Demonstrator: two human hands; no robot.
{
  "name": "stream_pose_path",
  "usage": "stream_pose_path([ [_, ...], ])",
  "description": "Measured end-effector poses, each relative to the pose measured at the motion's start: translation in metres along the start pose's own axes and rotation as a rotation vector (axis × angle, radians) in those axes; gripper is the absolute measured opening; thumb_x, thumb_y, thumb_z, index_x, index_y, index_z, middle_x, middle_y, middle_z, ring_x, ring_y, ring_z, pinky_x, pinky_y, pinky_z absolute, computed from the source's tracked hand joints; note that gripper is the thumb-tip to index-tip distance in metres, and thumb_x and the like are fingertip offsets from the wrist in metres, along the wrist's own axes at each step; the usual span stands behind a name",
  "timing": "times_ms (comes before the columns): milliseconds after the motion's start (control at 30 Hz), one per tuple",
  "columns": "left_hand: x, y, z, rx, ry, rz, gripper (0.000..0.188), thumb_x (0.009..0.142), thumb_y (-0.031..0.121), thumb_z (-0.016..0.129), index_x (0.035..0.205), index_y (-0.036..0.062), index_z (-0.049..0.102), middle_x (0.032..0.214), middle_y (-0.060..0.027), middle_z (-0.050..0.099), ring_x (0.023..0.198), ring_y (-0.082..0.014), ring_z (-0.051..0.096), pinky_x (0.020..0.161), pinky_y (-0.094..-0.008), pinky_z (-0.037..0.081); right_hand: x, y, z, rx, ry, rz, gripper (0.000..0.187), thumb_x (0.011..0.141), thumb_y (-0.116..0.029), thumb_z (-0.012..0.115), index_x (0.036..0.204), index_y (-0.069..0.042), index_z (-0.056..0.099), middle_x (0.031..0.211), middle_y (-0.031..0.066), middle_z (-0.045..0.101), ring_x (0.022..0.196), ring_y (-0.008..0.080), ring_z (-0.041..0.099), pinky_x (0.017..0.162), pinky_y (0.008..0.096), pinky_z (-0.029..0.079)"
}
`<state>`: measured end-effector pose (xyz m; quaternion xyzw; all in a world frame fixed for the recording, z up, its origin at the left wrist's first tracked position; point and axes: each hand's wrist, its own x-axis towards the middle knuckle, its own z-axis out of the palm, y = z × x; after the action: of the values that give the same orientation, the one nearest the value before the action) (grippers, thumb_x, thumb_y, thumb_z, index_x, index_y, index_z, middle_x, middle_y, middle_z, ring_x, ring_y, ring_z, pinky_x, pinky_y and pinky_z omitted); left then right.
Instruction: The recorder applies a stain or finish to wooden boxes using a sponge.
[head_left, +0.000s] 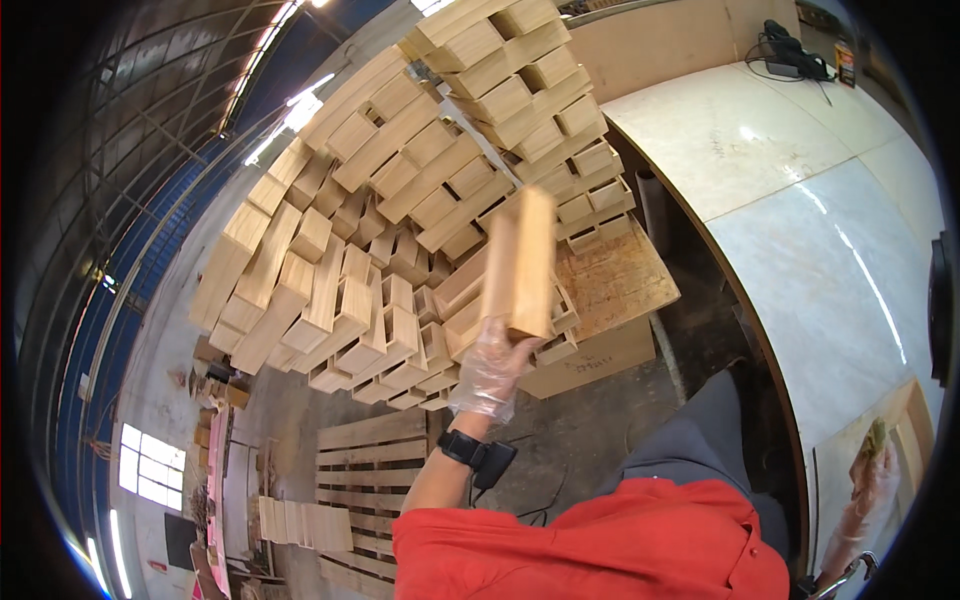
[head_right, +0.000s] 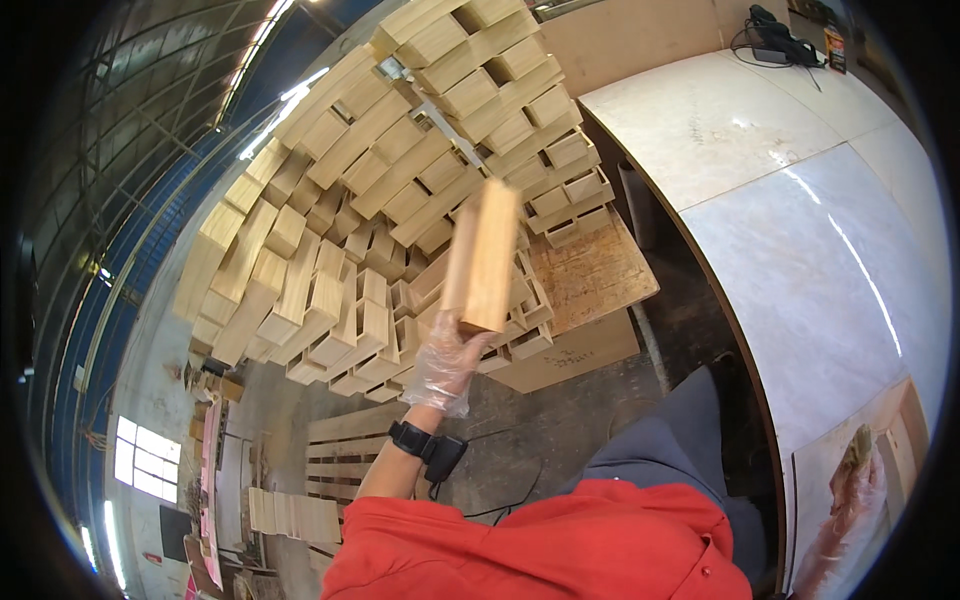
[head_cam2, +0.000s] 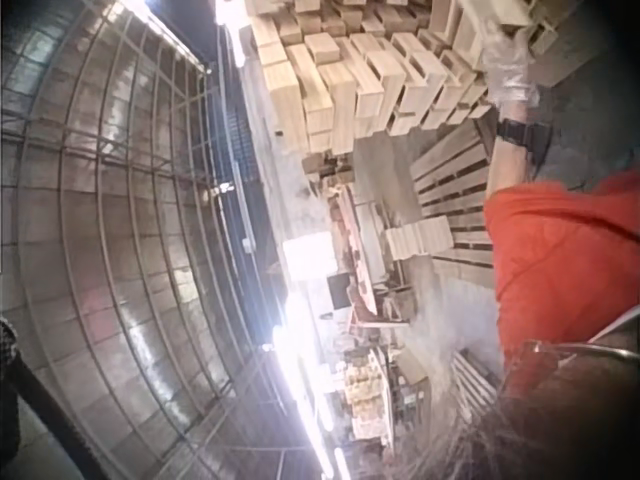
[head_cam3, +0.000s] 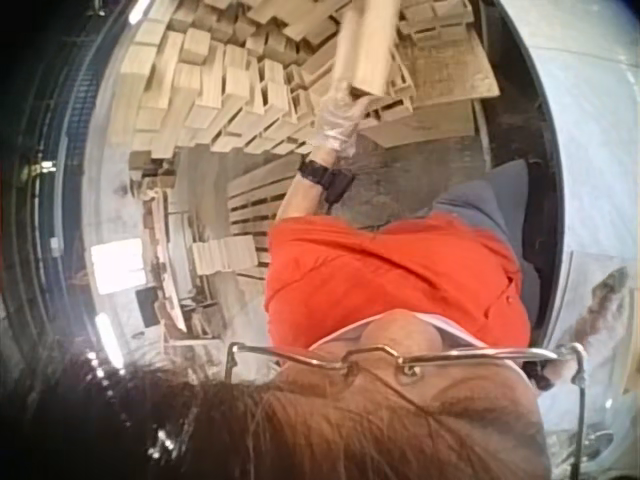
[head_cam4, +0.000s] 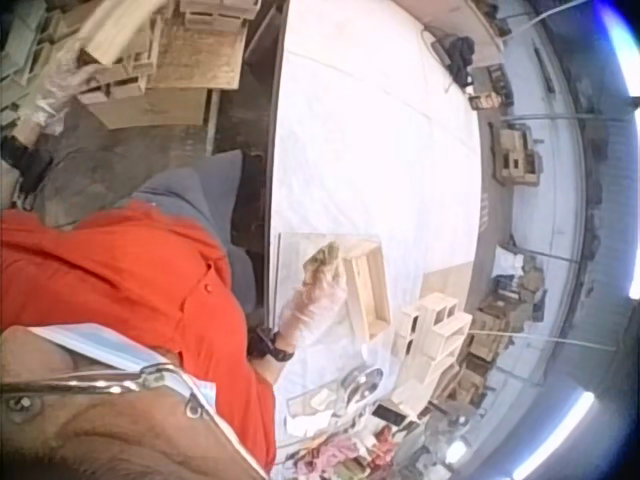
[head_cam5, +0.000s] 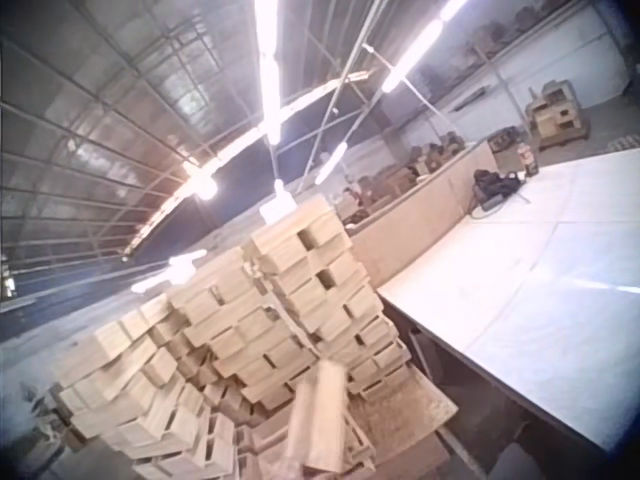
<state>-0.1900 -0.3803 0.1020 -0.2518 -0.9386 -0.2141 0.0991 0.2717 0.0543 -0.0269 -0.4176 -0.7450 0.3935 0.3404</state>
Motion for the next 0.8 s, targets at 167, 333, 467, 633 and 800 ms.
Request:
stream_pose_path([
  [167,-0.016,-0.113,0.034,0.397,0.157,-0.134,0.048,0.085,0.030,0.068,0.116,-0.0017,0.051,0.105,-0.0213,0.059,0.095,-0.0390,0.062,0.078,-0.0440,0.054,-0.011,-0.008,0.006,0.071,-0.014,0.034,0.047,0.092,-0.030,0.059,0.130,-0.003,0.055,0.119,0.0091,0.062,0.111,0.0254,0.058,0.092,0.0387,0.047],
  [333,-0.002,-0.124,0.042,0.393,0.144,-0.165,0.050,0.084,0.031,0.067,0.119,-0.0014,0.051,0.110,-0.0257,0.058,0.100,-0.0407,0.060,0.083,-0.0453,0.052,-0.034,-0.016,-0.007,0.185,0.007,0.143,0.047,0.093,-0.031,0.058,0.131,-0.003,0.054,0.119,0.0088,0.061,0.111,0.0251,0.058,0.092,0.0386,0.048],
  [467,0.011,-0.114,0.055,0.290,0.029,-0.242,0.040,0.097,0.018,0.034,0.129,-0.0017,0.049,0.131,-0.0299,0.050,0.114,-0.0471,0.052,0.094,-0.0494,0.045,-0.073,-0.028,-0.028,0.358,0.105,0.208,0.049,0.095,-0.034,0.056,0.133,-0.004,0.052,0.122,0.0071,0.058,0.109,0.0228,0.057,0.091,0.0373,0.048],
  [633,0.065,-0.076,0.071,0.692,0.024,0.333,0.053,0.089,0.016,0.051,0.138,-0.0013,0.039,0.145,-0.0217,0.037,0.134,-0.0349,0.038,0.113,-0.0395,0.030,-0.084,-0.056,0.007,0.335,0.230,0.134,0.044,0.092,-0.031,0.064,0.128,-0.007,0.058,0.119,0.0069,0.059,0.095,0.0179,0.061,0.080,0.0298,0.050],
  [800,0.073,0.197,0.118,-0.126,-0.261,0.863,0.048,0.077,0.019,0.073,0.117,0.0032,0.053,0.125,-0.0174,0.054,0.118,-0.0344,0.052,0.097,-0.0406,0.045,-0.087,-0.115,-0.020,0.414,0.218,0.551,0.033,0.092,-0.026,0.065,0.113,-0.001,0.067,0.091,0.0034,0.066,0.082,0.0116,0.059,0.074,0.0260,0.049],
])
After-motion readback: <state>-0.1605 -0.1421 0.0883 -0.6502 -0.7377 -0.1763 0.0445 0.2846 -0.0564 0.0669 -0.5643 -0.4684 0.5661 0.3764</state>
